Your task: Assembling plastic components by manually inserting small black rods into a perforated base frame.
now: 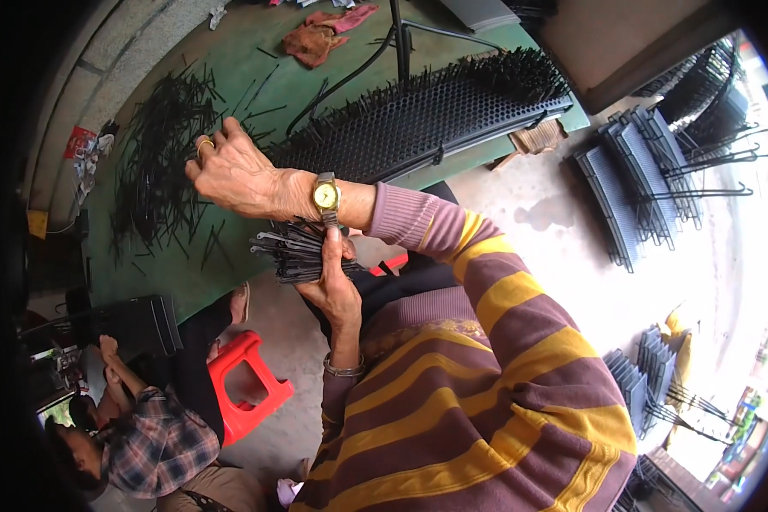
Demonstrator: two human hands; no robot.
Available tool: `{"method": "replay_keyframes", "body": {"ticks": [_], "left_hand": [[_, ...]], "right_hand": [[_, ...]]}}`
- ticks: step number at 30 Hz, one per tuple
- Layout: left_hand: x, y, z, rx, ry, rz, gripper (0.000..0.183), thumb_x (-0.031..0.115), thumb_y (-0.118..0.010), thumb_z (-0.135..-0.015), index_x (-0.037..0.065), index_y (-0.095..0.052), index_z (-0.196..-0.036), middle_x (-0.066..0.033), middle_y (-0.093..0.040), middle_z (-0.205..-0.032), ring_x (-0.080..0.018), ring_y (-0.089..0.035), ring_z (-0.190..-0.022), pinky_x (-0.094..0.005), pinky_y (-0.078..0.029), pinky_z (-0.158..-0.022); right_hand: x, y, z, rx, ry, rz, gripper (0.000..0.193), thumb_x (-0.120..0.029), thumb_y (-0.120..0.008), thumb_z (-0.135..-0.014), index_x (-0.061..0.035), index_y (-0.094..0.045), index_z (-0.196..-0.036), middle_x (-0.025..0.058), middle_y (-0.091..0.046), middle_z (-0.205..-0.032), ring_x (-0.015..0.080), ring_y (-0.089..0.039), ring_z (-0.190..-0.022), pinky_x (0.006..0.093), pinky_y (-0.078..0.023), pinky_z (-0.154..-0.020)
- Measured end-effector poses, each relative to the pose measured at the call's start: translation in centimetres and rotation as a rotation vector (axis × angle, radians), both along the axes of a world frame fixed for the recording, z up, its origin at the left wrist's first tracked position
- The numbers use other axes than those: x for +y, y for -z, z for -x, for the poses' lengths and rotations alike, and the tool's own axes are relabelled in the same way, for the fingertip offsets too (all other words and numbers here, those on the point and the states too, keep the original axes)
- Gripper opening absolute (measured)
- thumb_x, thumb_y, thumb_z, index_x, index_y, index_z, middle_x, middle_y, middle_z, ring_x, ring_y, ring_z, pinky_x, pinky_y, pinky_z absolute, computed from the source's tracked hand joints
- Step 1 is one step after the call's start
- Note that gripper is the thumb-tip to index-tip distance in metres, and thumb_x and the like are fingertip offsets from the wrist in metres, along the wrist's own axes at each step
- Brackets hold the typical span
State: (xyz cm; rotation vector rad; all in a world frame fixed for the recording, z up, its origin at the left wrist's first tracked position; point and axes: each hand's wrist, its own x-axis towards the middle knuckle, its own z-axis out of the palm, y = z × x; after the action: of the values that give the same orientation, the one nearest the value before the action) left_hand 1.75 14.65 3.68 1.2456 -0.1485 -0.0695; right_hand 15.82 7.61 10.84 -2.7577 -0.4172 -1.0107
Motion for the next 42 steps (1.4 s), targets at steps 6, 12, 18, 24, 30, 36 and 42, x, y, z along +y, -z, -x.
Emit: {"method": "replay_keyframes", "body": {"ticks": [6,12,18,24,30,36,42], "left_hand": [[0.0,-0.5,0.1,0.009,-0.029,-0.005,0.01,0.001,-0.068,-0.086,-0.002,-0.058,-0.084,-0.0021,-0.06,-0.072,-0.0094,-0.055,-0.063,-0.0252,-0.045,-0.06],[-0.2,0.4,0.0,0.121,-0.024,0.129,0.011,0.0,-0.067,-0.084,0.0,-0.057,-0.08,-0.0026,-0.06,-0.07,-0.0106,-0.054,-0.061,-0.0258,-0.043,-0.057],[-0.6,0.1,0.0,0.227,-0.007,0.201,0.013,-0.001,-0.067,-0.084,0.0,-0.055,-0.079,-0.0037,-0.059,-0.068,-0.0115,-0.054,-0.058,-0.0263,-0.043,-0.056],[-0.3,1.2,0.0,0.265,0.07,0.223,0.014,-0.002,-0.067,-0.083,0.0,-0.054,-0.079,-0.0047,-0.058,-0.067,-0.0121,-0.053,-0.056,-0.0274,-0.043,-0.054],[-0.1,0.9,-0.4,0.287,0.146,0.258,0.011,-0.002,-0.066,-0.084,-0.001,-0.055,-0.082,-0.0042,-0.055,-0.066,-0.0121,-0.051,-0.056,-0.0274,-0.041,-0.053],[0.5,-0.1,-1.6,0.541,0.188,0.386,0.016,0.014,-0.064,-0.092,0.0,-0.058,-0.088,-0.0062,-0.055,-0.068,-0.0123,-0.048,-0.055,-0.0268,-0.039,-0.051],[1.3,0.4,-2.7,0.589,0.118,0.331,0.017,0.018,-0.065,-0.091,0.001,-0.06,-0.091,-0.0079,-0.062,-0.073,-0.01,-0.05,-0.055,-0.0253,-0.04,-0.05]], "right_hand": [[0.6,0.1,0.1,0.049,-0.001,0.019,0.028,-0.014,-0.065,-0.067,-0.0047,-0.06,-0.094,0.0134,-0.059,-0.087,0.0255,-0.061,-0.079,0.0403,-0.039,-0.077],[0.5,0.5,0.1,0.069,0.008,0.027,0.03,-0.014,-0.065,-0.068,-0.0047,-0.061,-0.096,0.0144,-0.059,-0.089,0.0256,-0.061,-0.08,0.0402,-0.039,-0.078],[0.1,1.3,0.1,0.11,0.034,0.026,0.032,-0.014,-0.065,-0.069,-0.0055,-0.06,-0.099,0.0153,-0.059,-0.092,0.026,-0.062,-0.084,0.0411,-0.039,-0.079],[-0.3,2.0,0.1,0.205,0.057,-0.02,0.035,-0.012,-0.064,-0.07,-0.004,-0.061,-0.104,0.0187,-0.059,-0.097,0.0289,-0.063,-0.086,0.0417,-0.04,-0.08],[-0.6,2.9,-0.2,0.177,0.075,-0.066,0.029,-0.01,-0.061,-0.073,-0.0062,-0.062,-0.102,0.0176,-0.06,-0.096,0.0292,-0.064,-0.085,0.0428,-0.041,-0.081],[-5.2,2.8,1.9,0.165,0.025,-0.45,0.017,-0.024,-0.062,-0.089,-0.0088,-0.067,-0.095,0.0111,-0.066,-0.086,0.0282,-0.065,-0.075,0.0382,-0.05,-0.067],[-8.5,0.8,6.7,0.771,-0.303,-0.91,0.037,-0.034,-0.063,-0.093,0.0008,-0.068,-0.103,0.0038,-0.066,-0.08,0.0109,-0.057,-0.07,0.0268,-0.047,-0.063]]}}
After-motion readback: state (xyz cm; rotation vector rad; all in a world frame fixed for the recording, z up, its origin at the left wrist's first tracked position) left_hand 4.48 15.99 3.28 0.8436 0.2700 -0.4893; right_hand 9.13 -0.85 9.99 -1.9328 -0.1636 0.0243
